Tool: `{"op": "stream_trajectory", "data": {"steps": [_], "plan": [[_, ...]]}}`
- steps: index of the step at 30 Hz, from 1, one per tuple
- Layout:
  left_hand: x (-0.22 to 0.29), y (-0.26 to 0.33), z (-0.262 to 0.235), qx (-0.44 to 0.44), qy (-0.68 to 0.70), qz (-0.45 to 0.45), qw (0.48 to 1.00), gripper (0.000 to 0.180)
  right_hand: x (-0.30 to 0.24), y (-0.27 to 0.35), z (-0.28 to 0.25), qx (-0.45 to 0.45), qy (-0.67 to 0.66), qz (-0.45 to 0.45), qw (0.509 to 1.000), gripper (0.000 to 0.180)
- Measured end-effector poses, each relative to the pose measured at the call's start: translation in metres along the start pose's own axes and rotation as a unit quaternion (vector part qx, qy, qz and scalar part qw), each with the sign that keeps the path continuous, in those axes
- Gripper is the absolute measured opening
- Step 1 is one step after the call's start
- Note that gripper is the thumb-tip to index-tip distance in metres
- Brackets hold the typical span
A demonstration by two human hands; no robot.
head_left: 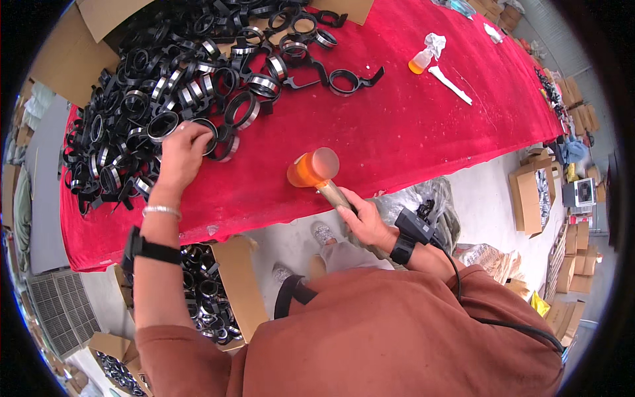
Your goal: The recorder is assembling black circular plastic components by hammering metal rings onto them using a mallet.
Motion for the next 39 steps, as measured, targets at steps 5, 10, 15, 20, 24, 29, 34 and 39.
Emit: {"op": "stream_trajectory", "data": {"steps": [5,10,15,20,24,29,34,39], "plan": [[-0.056,0.034,0.002,0.219,0.316,-0.307,0.871,0.018,0.006,-0.003,0.012,0.015,-0.021,-0.008,1.000,0.044],[-0.072,0.030,-0.026,0.415,0.642,-0.229,0.602,0.021,0.000,-0.009,0.030,0.011,-0.062,0.002,0.998,0.046],[0.003,0.114,0.024,0.338,0.730,-0.305,0.509,0.020,0.008,-0.010,0.028,0.047,-0.092,0.009,0.995,0.044],[0.050,0.256,0.119,0.261,0.783,-0.412,0.385,0.017,-0.012,0.004,0.039,-0.013,-0.071,-0.010,0.997,0.044],[0.032,0.291,0.174,0.280,0.820,-0.405,0.293,0.015,-0.055,0.007,0.068,-0.075,-0.067,-0.046,0.994,0.046],[0.028,0.272,0.176,0.218,0.755,-0.511,0.348,0.038,-0.067,-0.006,0.098,-0.073,0.052,-0.061,0.994,0.048],[0.014,0.250,0.128,0.203,0.501,-0.530,0.654,0.046,-0.064,-0.007,0.102,-0.063,0.028,-0.097,0.993,0.043],[0.025,0.232,0.113,0.151,0.495,-0.520,0.679,0.042,-0.079,-0.059,0.115,-0.137,-0.140,-0.006,0.981,0.033]]}}
Point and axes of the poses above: each hand's wrist, its own y-axis away from the middle knuckle, its own z-axis out of the palm, x = y × z, the point moved 6 cm from there along -y, towards the middle knuckle, and after that the axes turned 2 degrees about -x, right-handed, at the moved point
